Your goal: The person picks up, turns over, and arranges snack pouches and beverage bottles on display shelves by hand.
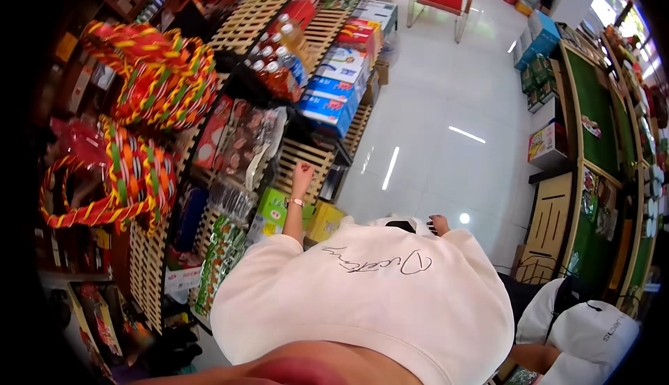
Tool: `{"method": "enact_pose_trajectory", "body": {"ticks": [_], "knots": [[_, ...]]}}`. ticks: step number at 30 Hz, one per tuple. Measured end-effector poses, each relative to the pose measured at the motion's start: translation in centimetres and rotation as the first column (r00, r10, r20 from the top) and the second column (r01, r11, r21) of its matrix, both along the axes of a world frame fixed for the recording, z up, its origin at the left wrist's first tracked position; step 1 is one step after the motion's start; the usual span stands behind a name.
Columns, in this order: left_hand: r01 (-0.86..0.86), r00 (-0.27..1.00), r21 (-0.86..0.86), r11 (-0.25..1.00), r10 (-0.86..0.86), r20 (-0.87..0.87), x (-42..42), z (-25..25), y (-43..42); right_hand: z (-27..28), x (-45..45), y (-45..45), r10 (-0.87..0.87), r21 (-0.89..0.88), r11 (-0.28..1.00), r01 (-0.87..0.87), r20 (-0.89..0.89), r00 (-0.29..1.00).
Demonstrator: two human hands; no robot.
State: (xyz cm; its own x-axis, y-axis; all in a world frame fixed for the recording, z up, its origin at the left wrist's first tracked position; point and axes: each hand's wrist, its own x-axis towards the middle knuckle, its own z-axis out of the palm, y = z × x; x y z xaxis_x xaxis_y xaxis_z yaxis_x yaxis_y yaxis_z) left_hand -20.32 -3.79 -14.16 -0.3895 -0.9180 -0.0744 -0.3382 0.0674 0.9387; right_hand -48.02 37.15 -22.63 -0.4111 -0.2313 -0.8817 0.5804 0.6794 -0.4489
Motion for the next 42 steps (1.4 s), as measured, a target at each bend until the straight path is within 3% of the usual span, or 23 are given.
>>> {"method": "enact_pose_trajectory", "body": {"ticks": [2, 4, 6, 7, 10, 12, 14, 15, 16, 17, 18, 21, 23, 25, 27, 28, 29, 30, 32, 34, 36, 39, 42], "knots": [[-0.039, 0.999, 0.093, 0.995, 0.041, -0.025, -3.9, 1.1, 1.8, 0.2, -2.3, 1.6, -0.052, -0.041, 0.998, 0.051, -0.021, 0.998], [0.048, 0.999, 0.176, 0.983, -0.046, -0.013, -7.1, -4.2, 3.7, -0.9, -3.8, 4.2, -0.104, 0.006, 0.995, 0.104, -0.026, 0.994], [0.057, 0.996, 0.292, 0.955, -0.035, -0.082, -11.6, -4.9, 5.3, -0.6, -6.5, 5.0, -0.088, 0.048, 0.995, 0.09, -0.041, 0.995], [0.125, 0.991, 0.196, 0.973, -0.132, 0.02, -12.4, -4.7, 6.0, -1.1, -6.4, 5.4, -0.105, 0.061, 0.992, 0.107, -0.038, 0.994], [0.128, 0.957, 0.167, 0.978, -0.166, 0.238, -14.2, -6.8, 5.9, -2.1, -7.5, 5.3, -0.155, 0.087, 0.984, 0.158, -0.038, 0.987], [0.122, 0.911, 0.125, 0.985, -0.161, 0.378, -13.9, -11.7, 5.2, -4.4, -8.4, 4.8, 0.039, 0.006, 0.999, -0.039, -0.149, 0.988], [0.21, 0.792, 0.394, 0.895, -0.392, 0.468, -12.1, -15.1, 3.8, -8.4, -9.1, 5.4, 0.186, -0.006, 0.981, -0.193, -0.242, 0.952], [0.122, 0.773, 0.387, 0.914, -0.332, 0.541, -11.5, -15.3, 3.9, -8.8, -9.8, 5.0, 0.225, 0.009, 0.973, -0.23, -0.248, 0.942], [0.134, 0.719, 0.443, 0.887, -0.395, 0.572, -11.2, -13.5, 4.2, -9.1, -10.6, 4.6, 0.249, 0.026, 0.968, -0.25, -0.245, 0.937], [0.25, 0.521, 0.358, 0.899, -0.437, 0.733, -11.0, -14.2, 3.6, -9.1, -11.6, 4.1, 0.267, 0.045, 0.963, -0.264, -0.243, 0.933], [0.293, 0.419, 0.379, 0.878, -0.474, 0.774, -11.1, -14.7, 2.5, -9.2, -12.9, 3.3, 0.281, 0.053, 0.959, -0.277, -0.241, 0.929], [0.363, 0.283, 0.531, 0.766, -0.633, 0.721, -13.7, -16.4, -2.4, -8.3, -17.0, 0.8, 0.28, 0.096, 0.959, -0.265, -0.206, 0.938], [0.414, 0.269, 0.531, 0.74, -0.656, 0.705, -17.2, -17.2, -5.8, -7.4, -19.8, -1.0, 0.257, 0.118, 0.964, -0.239, -0.175, 0.951], [0.5, 0.292, 0.44, 0.746, -0.624, 0.725, -21.0, -18.7, -8.8, -6.4, -22.6, -2.9, 0.197, 0.144, 0.973, -0.179, -0.12, 0.973], [0.633, 0.354, 0.204, 0.746, -0.514, 0.781, -24.7, -21.0, -10.9, -5.2, -25.9, -5.1, 0.092, 0.158, 0.984, -0.081, -0.064, 0.994], [0.623, 0.462, 0.082, 0.778, -0.45, 0.764, -27.2, -21.8, -12.2, -4.6, -27.9, -6.8, 0.049, 0.157, 0.987, -0.041, -0.044, 0.998], [0.268, 0.754, 0.277, 0.923, -0.38, 0.536, -31.3, -19.2, -12.6, -4.0, -30.0, -8.6, 0.005, 0.149, 0.989, 0.0, -0.033, 0.999], [-0.059, 0.941, 0.538, 0.841, -0.133, 0.312, -35.6, -16.3, -13.2, -3.6, -32.5, -10.5, -0.034, 0.133, 0.99, 0.038, -0.037, 0.999], [0.124, 0.925, 0.256, 0.959, -0.205, 0.32, -41.9, -11.9, -14.8, -2.5, -37.6, -15.0, -0.069, 0.084, 0.994, 0.075, -0.068, 0.995], [0.231, 0.941, 0.119, 0.966, -0.253, 0.224, -46.2, -15.8, -17.4, -0.4, -41.7, -19.8, -0.06, -0.017, 0.998, 0.058, -0.165, 0.984], [0.282, 0.903, 0.18, 0.942, -0.324, 0.281, -49.9, -13.9, -18.3, 2.4, -44.4, -24.3, -0.103, -0.148, 0.987, 0.069, -0.235, 0.967], [0.258, 0.938, 0.259, 0.931, -0.306, 0.164, -53.6, -10.3, -18.7, 3.9, -46.8, -28.8, -0.152, -0.259, 0.962, 0.086, -0.244, 0.958], [0.276, 0.941, 0.317, 0.907, -0.322, 0.103, -54.7, -11.1, -20.0, 1.4, -48.3, -30.2, -0.128, -0.198, 0.976, 0.09, -0.19, 0.974]]}}
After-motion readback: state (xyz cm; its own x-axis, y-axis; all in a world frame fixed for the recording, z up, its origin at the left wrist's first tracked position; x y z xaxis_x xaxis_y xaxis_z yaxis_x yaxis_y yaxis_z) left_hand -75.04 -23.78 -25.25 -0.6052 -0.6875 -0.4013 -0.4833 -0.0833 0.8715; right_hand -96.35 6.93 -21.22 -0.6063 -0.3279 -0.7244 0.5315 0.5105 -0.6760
